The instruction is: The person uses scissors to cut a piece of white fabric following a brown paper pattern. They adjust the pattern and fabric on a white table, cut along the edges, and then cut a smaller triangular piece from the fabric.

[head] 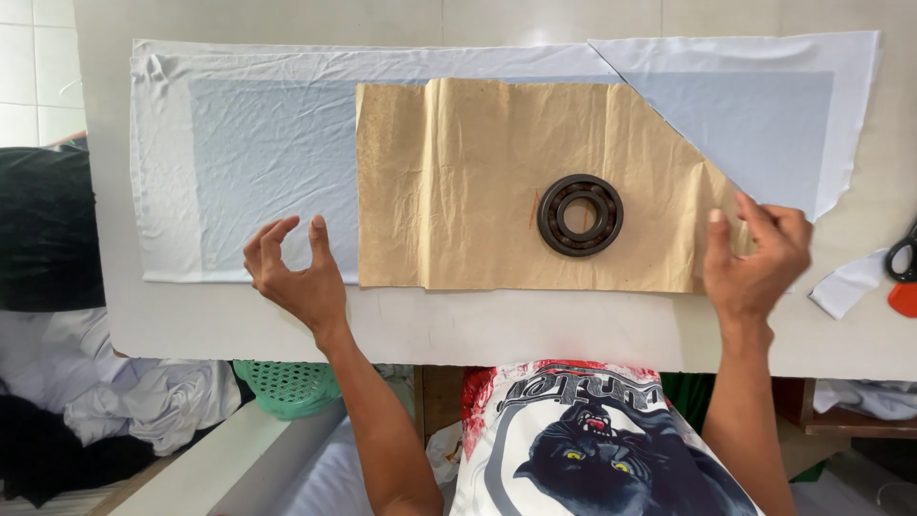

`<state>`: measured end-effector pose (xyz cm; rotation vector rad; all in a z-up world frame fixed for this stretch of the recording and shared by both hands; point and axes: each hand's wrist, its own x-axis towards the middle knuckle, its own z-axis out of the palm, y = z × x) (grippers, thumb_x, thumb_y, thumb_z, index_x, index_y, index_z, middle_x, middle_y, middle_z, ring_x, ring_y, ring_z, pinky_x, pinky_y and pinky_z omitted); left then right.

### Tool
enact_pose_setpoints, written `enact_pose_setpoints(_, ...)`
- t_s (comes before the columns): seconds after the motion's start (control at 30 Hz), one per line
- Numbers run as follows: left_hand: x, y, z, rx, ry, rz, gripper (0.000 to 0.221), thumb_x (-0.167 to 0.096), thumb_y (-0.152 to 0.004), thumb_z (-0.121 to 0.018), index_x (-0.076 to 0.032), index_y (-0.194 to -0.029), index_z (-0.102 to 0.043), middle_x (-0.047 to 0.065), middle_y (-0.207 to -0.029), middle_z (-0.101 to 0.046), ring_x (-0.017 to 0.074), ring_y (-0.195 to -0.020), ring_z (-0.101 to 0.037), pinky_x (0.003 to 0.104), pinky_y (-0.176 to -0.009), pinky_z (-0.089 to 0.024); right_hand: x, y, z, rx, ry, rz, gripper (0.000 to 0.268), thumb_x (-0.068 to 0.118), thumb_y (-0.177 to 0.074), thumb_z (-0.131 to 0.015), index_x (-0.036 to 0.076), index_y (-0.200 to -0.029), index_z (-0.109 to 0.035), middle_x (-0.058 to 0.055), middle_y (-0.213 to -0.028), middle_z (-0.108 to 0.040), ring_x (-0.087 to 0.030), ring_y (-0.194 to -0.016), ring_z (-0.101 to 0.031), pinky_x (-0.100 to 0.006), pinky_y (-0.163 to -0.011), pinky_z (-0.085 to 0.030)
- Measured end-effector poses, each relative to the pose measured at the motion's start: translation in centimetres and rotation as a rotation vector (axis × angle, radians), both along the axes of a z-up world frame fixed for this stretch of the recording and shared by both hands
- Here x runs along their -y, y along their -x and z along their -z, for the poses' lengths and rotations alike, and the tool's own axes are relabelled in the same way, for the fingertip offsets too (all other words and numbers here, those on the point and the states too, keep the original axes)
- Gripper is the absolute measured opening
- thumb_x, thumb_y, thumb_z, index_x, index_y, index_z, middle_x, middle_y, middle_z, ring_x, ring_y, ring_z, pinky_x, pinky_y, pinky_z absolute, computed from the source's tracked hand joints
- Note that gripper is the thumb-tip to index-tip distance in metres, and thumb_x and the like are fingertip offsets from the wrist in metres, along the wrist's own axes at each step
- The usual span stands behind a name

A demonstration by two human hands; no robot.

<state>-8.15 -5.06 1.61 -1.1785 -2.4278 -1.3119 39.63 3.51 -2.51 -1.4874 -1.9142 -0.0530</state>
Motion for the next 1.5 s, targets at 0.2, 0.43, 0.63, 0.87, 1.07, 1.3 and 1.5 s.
enact_pose_setpoints(0.2,-1.8,-3.7,0.1,0.096,0.036,0.093,0.019,-0.025,-0.091,-0.084,-0.017,-0.103,-0.071,0.0,-0.113,-0.064,0.0243,-0.114,-0.061,0.053,-0.103,-0.04,2.4,-5.4,0.3,0.036,-0.035,0.112,0.035,0.019,-0.111,-0.081,-0.013,-0.124,-0.085,-0.022,-0.106,-0.062,-0.034,-0.093,-0.068,-0.042,-0.07,-0.049)
enact_pose_setpoints(0.43,-4.9,-5.4,-0.6,0.124,0.047,0.182,0.02,-0.03,-0.092,-0.082,-0.019,-0.103,-0.071,-0.001,-0.112,-0.064,0.022,-0.111,-0.061,0.052,-0.103,-0.036,6.2,-13.3,-0.2,0.091,-0.021,0.275,0.025,-0.01,-0.099,-0.085,-0.019,-0.123,-0.087,-0.026,-0.111,-0.062,-0.035,-0.088,-0.073,-0.04,-0.063,-0.052)
enact_pose_setpoints(0.63,-5.3,-6.6,-1.5,0.103,0.029,0.233,0.017,-0.02,-0.091,-0.082,-0.017,-0.103,-0.07,-0.001,-0.112,-0.063,0.022,-0.112,-0.062,0.053,-0.107,-0.036,7.0,-13.5,-0.1,0.023,0.015,0.333,0.026,-0.015,-0.1,-0.083,-0.02,-0.126,-0.085,-0.026,-0.108,-0.066,-0.033,-0.083,-0.071,-0.039,-0.065,-0.054)
enact_pose_setpoints(0.87,-6.1,-11.9,0.1,0.122,0.035,0.461,0.021,-0.031,-0.092,-0.081,-0.018,-0.106,-0.073,0.001,-0.117,-0.067,0.0215,-0.114,-0.061,0.045,-0.102,-0.037,5.8,-18.2,2.7,0.124,0.1,0.368,0.032,-0.007,-0.095,-0.091,-0.012,-0.126,-0.085,-0.022,-0.11,-0.064,-0.028,-0.081,-0.068,-0.036,-0.064,-0.058)
enact_pose_setpoints(1.07,-9.4,-16.2,-1.2,0.095,0.072,0.67,0.016,-0.025,-0.093,-0.078,-0.018,-0.106,-0.071,0.0,-0.113,-0.067,0.0206,-0.107,-0.06,0.039,-0.091,-0.039,4.2,-20.3,3.2,0.24,0.13,0.343,0.03,0.003,-0.092,-0.093,-0.004,-0.121,-0.088,-0.015,-0.096,-0.065,-0.025,-0.078,-0.062,-0.038,-0.075,-0.057)
enact_pose_setpoints(1.3,-22.6,-21.2,-0.9,0.039,0.121,0.895,0.013,-0.025,-0.09,-0.077,-0.02,-0.101,-0.073,-0.005,-0.105,-0.069,0.0198,-0.097,-0.056,0.039,-0.083,-0.033,2.3,-20.5,1.4,0.129,0.197,0.3,0.025,-0.001,-0.091,-0.088,-0.005,-0.115,-0.084,-0.017,-0.1,-0.069,-0.025,-0.072,-0.065,-0.039,-0.075,-0.058)
enact_pose_setpoints(1.5,-30.4,-25.7,1.9,-0.099,0.184,0.907,0.019,-0.029,-0.086,-0.084,-0.022,-0.101,-0.076,-0.001,-0.112,-0.071,0.0188,-0.104,-0.061,0.042,-0.09,-0.037,2.2,-19.7,0.3,0.037,0.261,0.29,0.028,0.002,-0.089,-0.085,-0.004,-0.116,-0.08,-0.016,-0.103,-0.069,-0.024,-0.075,-0.063,-0.037,-0.075,-0.055)
